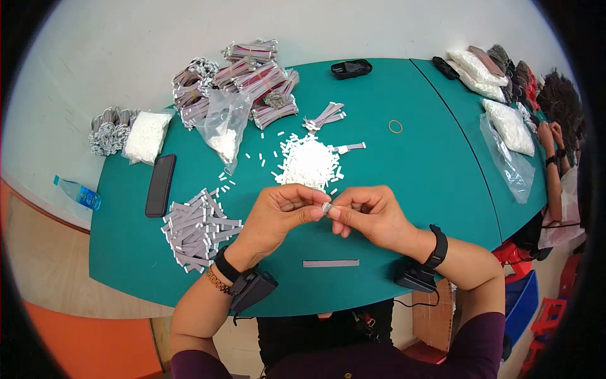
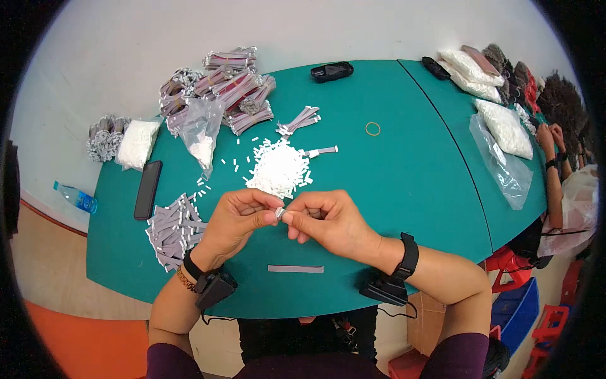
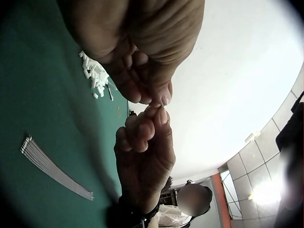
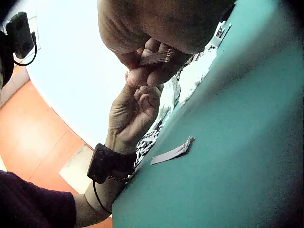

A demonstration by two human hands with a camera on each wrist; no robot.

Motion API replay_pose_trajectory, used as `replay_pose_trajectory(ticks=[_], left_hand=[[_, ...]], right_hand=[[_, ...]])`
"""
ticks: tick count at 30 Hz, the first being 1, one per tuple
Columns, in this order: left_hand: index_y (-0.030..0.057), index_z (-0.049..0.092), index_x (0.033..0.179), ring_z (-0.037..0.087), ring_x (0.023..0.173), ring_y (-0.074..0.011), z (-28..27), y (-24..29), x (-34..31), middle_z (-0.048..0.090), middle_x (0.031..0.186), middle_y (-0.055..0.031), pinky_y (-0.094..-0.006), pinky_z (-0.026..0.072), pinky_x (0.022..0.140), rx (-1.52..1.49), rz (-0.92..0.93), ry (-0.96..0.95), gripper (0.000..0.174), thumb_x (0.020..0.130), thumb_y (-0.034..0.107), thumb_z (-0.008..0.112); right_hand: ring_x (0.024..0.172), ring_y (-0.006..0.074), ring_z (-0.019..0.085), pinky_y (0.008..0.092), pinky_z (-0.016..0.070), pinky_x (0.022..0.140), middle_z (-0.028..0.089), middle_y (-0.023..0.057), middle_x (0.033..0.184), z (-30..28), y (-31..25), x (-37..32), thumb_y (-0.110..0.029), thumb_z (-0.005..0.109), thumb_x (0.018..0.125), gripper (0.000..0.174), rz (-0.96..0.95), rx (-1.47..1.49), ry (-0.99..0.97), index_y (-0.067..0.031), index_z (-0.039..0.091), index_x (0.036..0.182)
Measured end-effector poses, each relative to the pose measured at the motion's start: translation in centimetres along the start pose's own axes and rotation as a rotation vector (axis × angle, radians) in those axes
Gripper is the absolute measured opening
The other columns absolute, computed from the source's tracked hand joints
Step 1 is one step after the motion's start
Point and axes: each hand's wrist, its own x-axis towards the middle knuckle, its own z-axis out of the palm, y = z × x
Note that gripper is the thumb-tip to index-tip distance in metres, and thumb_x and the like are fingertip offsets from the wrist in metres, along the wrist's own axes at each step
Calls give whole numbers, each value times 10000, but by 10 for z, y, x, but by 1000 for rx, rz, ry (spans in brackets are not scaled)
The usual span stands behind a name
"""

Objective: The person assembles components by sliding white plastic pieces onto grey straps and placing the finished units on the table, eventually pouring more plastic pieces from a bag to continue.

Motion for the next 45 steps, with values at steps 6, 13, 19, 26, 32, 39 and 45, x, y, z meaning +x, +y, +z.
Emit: replay_pose_trajectory(ticks=[6, 13, 19, 26, 32, 39, 45], left_hand=[[-15, 640, 1006, 618, 906, -131, 0, -2, 0, 659, 962, -79, -259, 481, 848, 0, 0, 0, 214, 807, 50, 681], [-21, 638, 1007, 621, 919, -133, 1, 0, -1, 658, 974, -84, -261, 486, 855, 32, 6, 2, 210, 809, 36, 674], [-25, 637, 1006, 624, 924, -139, 2, 2, -1, 657, 978, -91, -263, 492, 855, 70, 16, -3, 204, 815, 37, 669], [-41, 636, 998, 622, 901, -132, 4, 5, -1, 657, 950, -89, -261, 496, 829, 157, 40, -11, 198, 820, 40, 665], [-33, 642, 990, 610, 863, -124, 5, 5, -2, 659, 922, -80, -264, 485, 796, 313, 117, -27, 189, 820, 46, 661], [-24, 647, 967, 605, 852, -134, 5, 6, -3, 658, 914, -80, -268, 475, 783, 308, 161, -19, 158, 823, 40, 644], [7, 654, 959, 605, 827, -161, 5, 10, -3, 652, 888, -87, -276, 471, 751, 564, 292, -13, 155, 806, 21, 634]], right_hand=[[591, 50, 556, 192, 457, 540, 623, 19, 684, -1, 0, 0, -138, 582, 899, 152, 18, -12, -3, -16, 634, 825], [573, 52, 554, 189, 441, 521, 623, 21, 663, -1, -1, 0, -156, 592, 894, 177, 25, -29, 3, -29, 618, 774], [571, 54, 553, 190, 439, 518, 622, 23, 657, -1, -1, 0, -167, 598, 891, 183, 26, -36, -2, -35, 611, 765], [561, 48, 548, 185, 431, 505, 610, 20, 638, -1, 0, -1, -165, 601, 884, 183, 55, -45, 3, -31, 604, 759], [537, 33, 528, 173, 398, 479, 609, 19, 635, -2, 0, -1, -150, 598, 879, 177, 85, -74, -5, -27, 604, 751], [526, 29, 499, 178, 384, 472, 591, 6, 636, 0, -1, -1, -151, 597, 882, 157, 95, -32, -23, -26, 615, 787], [531, 29, 497, 180, 388, 478, 593, 2, 642, 0, -1, -1, -173, 593, 892, 172, 98, -45, -35, -30, 623, 801]])
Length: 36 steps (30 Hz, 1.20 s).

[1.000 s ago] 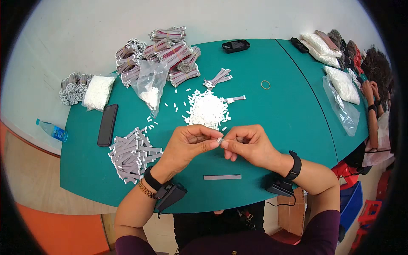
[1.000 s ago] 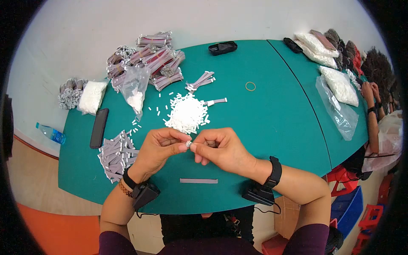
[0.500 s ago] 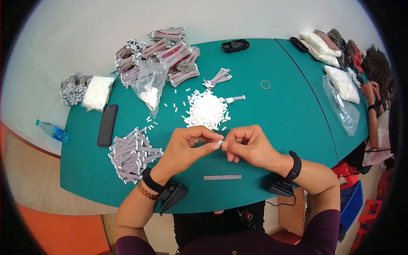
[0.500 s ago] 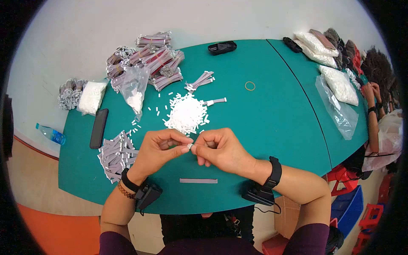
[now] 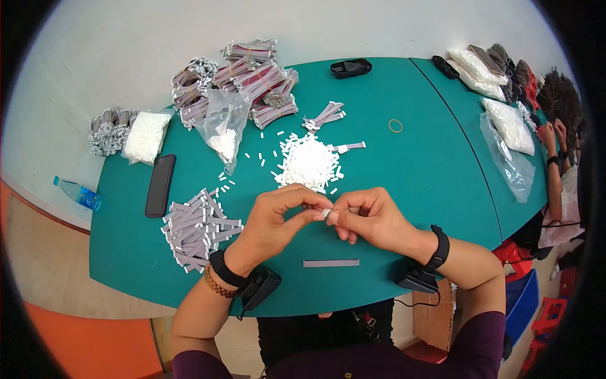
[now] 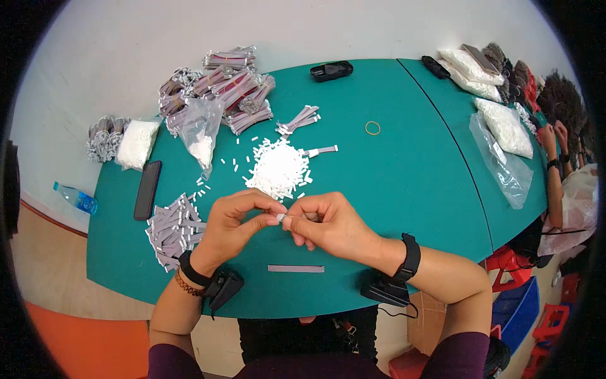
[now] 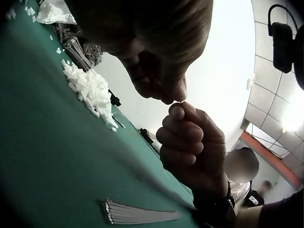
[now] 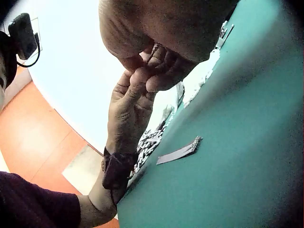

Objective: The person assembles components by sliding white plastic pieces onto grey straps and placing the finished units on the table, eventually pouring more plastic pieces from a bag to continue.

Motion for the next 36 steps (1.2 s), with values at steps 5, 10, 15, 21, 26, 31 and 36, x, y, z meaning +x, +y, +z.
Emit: replay_pose_trajectory(ticks=[5, 10, 15, 21, 26, 31, 36], left_hand=[[10, 656, 946, 606, 825, -166, 1, -1, -1, 650, 884, -88, -272, 470, 745, 37, 21, -2, 144, 804, 13, 632], [2, 654, 937, 605, 832, -150, 1, -2, -2, 648, 891, -83, -262, 474, 747, 6, 4, -21, 140, 798, 0, 637], [3, 655, 943, 611, 823, -153, 2, 0, -2, 651, 887, -85, -264, 477, 740, 8, 24, -14, 147, 797, -6, 633], [11, 656, 942, 626, 818, -175, 2, 2, -2, 660, 876, -93, -276, 483, 733, 103, 69, 11, 153, 792, -7, 631], [18, 657, 943, 630, 814, -186, 4, 0, -2, 661, 869, -93, -284, 485, 730, 128, 93, 23, 154, 792, -2, 632], [13, 656, 944, 629, 815, -184, 5, 0, -3, 661, 871, -95, -281, 485, 735, 116, 76, 20, 152, 794, 2, 629], [1, 652, 942, 621, 831, -167, 5, 1, -3, 657, 883, -93, -276, 481, 752, 31, 34, 12, 147, 798, -1, 625]], right_hand=[[544, 31, 510, 175, 398, 491, 610, 6, 659, 2, 0, -2, -173, 592, 894, 170, -14, 1, 5, -30, 630, 810], [554, 34, 522, 175, 408, 498, 613, 9, 662, 2, 0, -3, -166, 590, 895, 165, 9, 24, -8, -29, 630, 811], [538, 41, 526, 180, 408, 488, 609, 14, 652, 2, -1, -2, -161, 587, 896, 164, 37, 83, -16, -26, 625, 811], [511, 48, 515, 186, 401, 475, 607, 21, 641, 2, -2, -2, -177, 584, 896, 181, 55, 81, -10, -25, 619, 805], [509, 50, 514, 190, 401, 473, 605, 21, 637, 3, 0, -2, -177, 583, 896, 185, 52, 78, 8, -23, 617, 800], [515, 56, 518, 192, 407, 478, 604, 24, 639, 3, 1, -2, -172, 582, 898, 179, 59, 117, 2, -22, 615, 806], [524, 62, 524, 198, 415, 482, 602, 24, 645, 4, 0, -3, -182, 584, 901, 184, 58, 155, -9, -23, 614, 815]])
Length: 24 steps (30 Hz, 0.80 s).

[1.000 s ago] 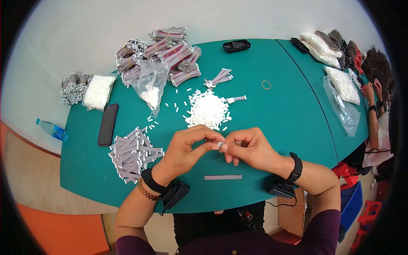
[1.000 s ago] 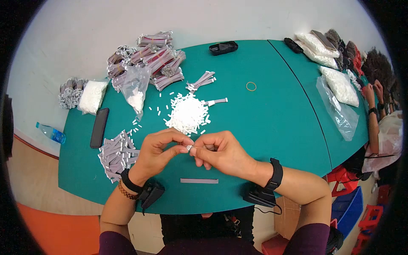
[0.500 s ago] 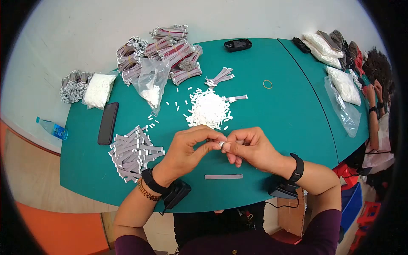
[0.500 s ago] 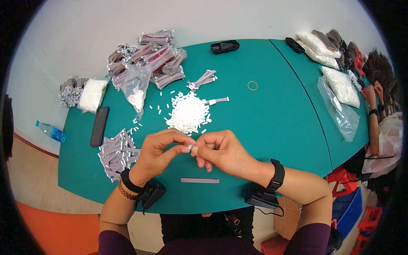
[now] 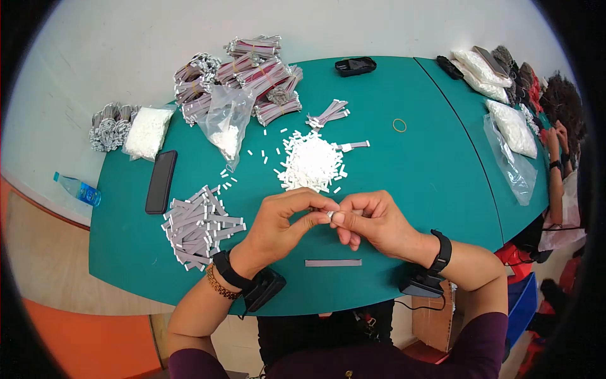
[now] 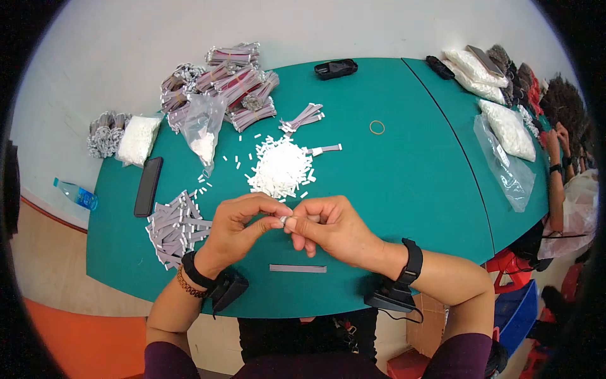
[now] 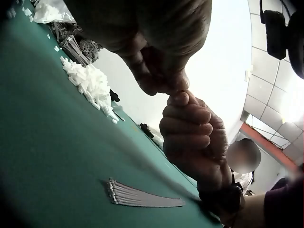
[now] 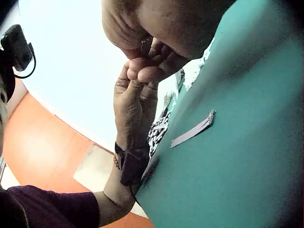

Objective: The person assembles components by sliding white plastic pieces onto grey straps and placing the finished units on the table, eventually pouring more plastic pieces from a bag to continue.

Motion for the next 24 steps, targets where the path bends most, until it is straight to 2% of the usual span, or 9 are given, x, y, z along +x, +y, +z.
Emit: replay_pose_trajectory(ticks=[4, 10, 13, 16, 24], left_hand=[[-13, 649, 963, 611, 854, -158, -2, 0, 0, 649, 916, -90, -273, 478, 771, -68, -30, -19, 152, 815, -4, 616], [-16, 638, 1018, 603, 899, -151, -4, -3, 3, 646, 960, -78, -276, 473, 825, -365, -100, -10, 192, 831, 28, 627], [-39, 614, 1052, 598, 891, -137, -5, -5, 2, 627, 975, -92, -265, 485, 831, -422, -173, -19, 232, 823, -3, 630], [-39, 608, 1064, 598, 892, -139, -6, -8, 2, 625, 971, -90, -268, 486, 827, -433, -172, -46, 254, 815, 0, 642], [-29, 625, 992, 598, 869, -137, -7, -8, 3, 627, 952, -94, -262, 488, 792, -444, -157, -46, 187, 811, 13, 653]], right_hand=[[527, 64, 530, 197, 420, 484, 607, 26, 656, 0, 1, 2, -194, 591, 900, 189, -4, 24, -5, -24, 614, 822], [534, 62, 543, 191, 433, 490, 617, 29, 674, 2, -4, 2, -185, 594, 899, 174, -7, 98, -3, -26, 619, 835], [536, 62, 548, 194, 440, 490, 623, 33, 683, 1, -6, 1, -176, 592, 900, 167, -30, 78, -1, -24, 622, 837], [537, 63, 551, 196, 445, 492, 628, 37, 690, 2, -6, 1, -171, 592, 900, 168, -18, 44, -1, -20, 625, 834], [540, 63, 554, 197, 452, 497, 636, 42, 701, 1, -5, 2, -160, 596, 896, 161, -16, 42, -2, -16, 630, 834]])
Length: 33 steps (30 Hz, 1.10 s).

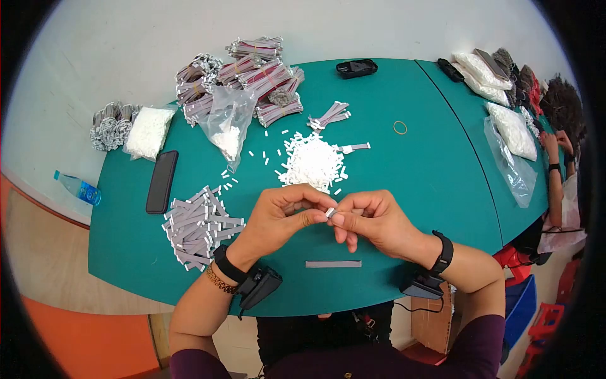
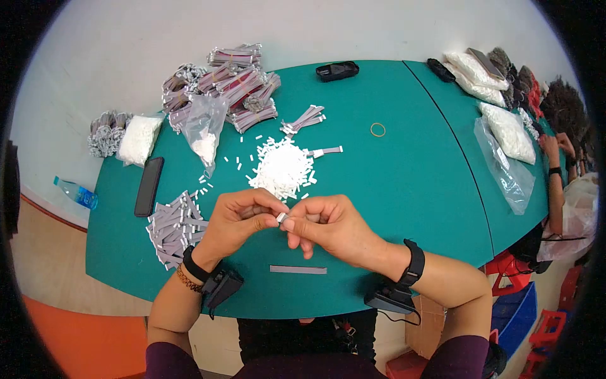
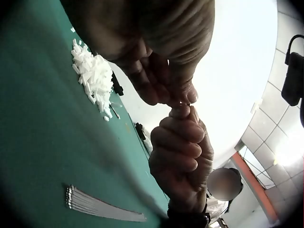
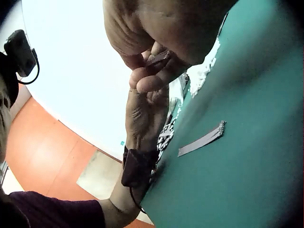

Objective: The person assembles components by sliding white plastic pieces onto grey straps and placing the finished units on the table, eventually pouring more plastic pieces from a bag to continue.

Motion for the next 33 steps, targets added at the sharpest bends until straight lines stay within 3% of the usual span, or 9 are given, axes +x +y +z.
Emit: replay_pose_trajectory(ticks=[22, 33], left_hand=[[-22, 629, 925, 606, 873, -168, 4, -6, -1, 618, 935, -107, -282, 495, 783, -39, 18, -37, 137, 796, 5, 667], [-12, 625, 990, 576, 899, -95, -5, 0, 1, 616, 968, -58, -238, 468, 832, -87, -46, -23, 190, 821, 63, 670]], right_hand=[[543, 56, 540, 192, 424, 499, 630, 33, 677, 3, 3, -4, -185, 576, 912, 196, -18, -27, -36, -31, 605, 795], [544, 39, 520, 182, 413, 499, 618, 7, 673, -1, 0, -1, -174, 566, 915, 192, -59, -128, 11, -30, 608, 795]])
